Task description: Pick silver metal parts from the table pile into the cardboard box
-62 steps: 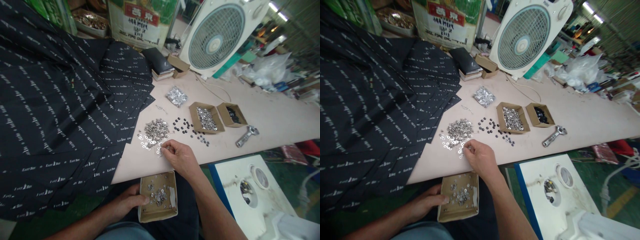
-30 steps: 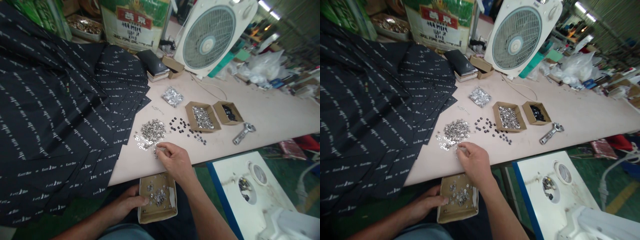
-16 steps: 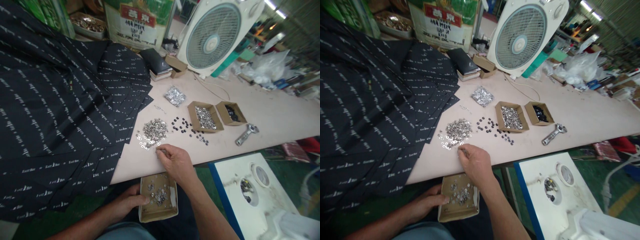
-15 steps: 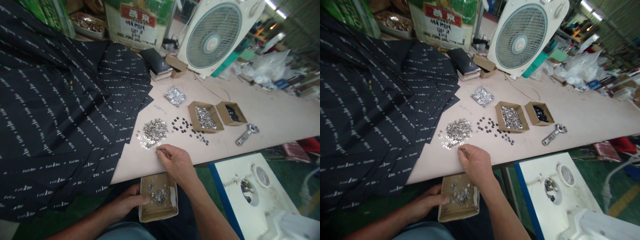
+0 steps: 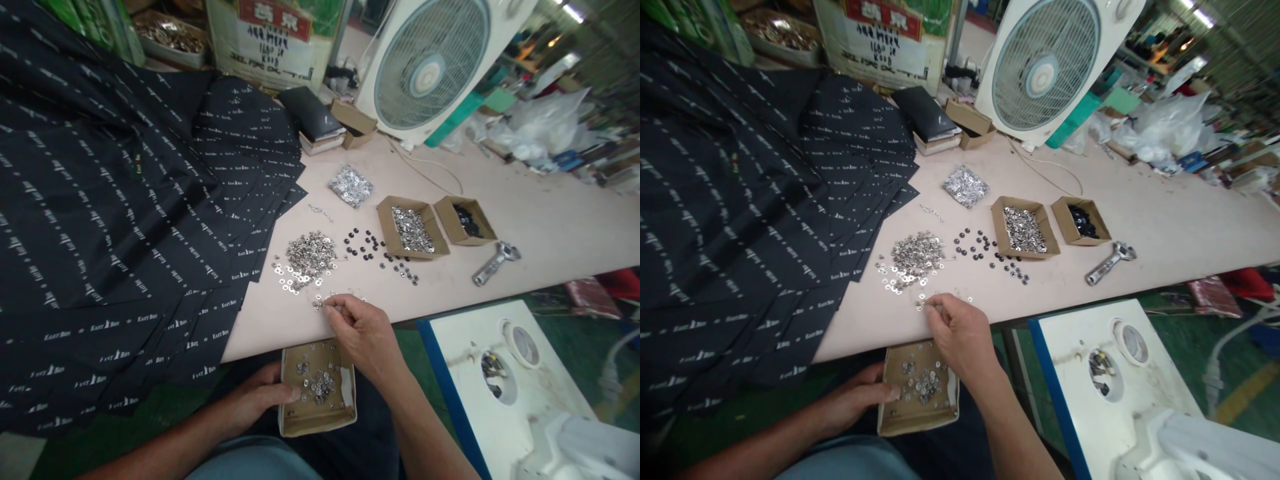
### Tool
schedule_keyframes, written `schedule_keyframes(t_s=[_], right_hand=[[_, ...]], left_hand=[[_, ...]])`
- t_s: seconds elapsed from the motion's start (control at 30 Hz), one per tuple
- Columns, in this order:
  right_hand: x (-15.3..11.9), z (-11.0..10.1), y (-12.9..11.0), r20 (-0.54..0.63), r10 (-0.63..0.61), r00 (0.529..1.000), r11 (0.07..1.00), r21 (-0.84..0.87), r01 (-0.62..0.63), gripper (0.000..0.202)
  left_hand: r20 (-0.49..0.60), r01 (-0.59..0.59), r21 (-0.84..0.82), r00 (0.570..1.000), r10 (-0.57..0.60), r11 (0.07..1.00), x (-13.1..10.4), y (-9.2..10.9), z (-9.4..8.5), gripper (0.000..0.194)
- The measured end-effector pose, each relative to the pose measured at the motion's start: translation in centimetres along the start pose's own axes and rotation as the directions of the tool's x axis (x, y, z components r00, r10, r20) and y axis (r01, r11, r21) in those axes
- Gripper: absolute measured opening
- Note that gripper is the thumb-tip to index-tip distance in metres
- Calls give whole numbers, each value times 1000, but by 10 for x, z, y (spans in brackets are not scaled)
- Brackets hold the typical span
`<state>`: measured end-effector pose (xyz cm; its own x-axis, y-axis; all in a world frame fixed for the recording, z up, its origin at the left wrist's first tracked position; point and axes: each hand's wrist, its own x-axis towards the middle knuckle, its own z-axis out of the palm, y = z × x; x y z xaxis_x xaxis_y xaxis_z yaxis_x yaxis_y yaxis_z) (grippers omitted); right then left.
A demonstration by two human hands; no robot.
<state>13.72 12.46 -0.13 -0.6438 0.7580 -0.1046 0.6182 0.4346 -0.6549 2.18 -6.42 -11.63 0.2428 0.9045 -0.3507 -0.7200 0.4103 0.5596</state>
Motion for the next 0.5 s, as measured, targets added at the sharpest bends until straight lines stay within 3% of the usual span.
schedule_keyframes(t_s=[0.13,0.27,0.5], right_hand=[[3,-5,-2,34,23,999,998,-54,-21,16],[6,-7,1,-10,53,999,996,-71,-54,14],[3,3,-3,-53,-81,995,996,-50,79,20]], left_hand=[[-5,-6,9,1000,6,1000,-1,0,0,54],[-12,8,17,1000,-8,1000,-1,-1,0,53],[-30,27,31,999,-26,999,0,2,3,54]])
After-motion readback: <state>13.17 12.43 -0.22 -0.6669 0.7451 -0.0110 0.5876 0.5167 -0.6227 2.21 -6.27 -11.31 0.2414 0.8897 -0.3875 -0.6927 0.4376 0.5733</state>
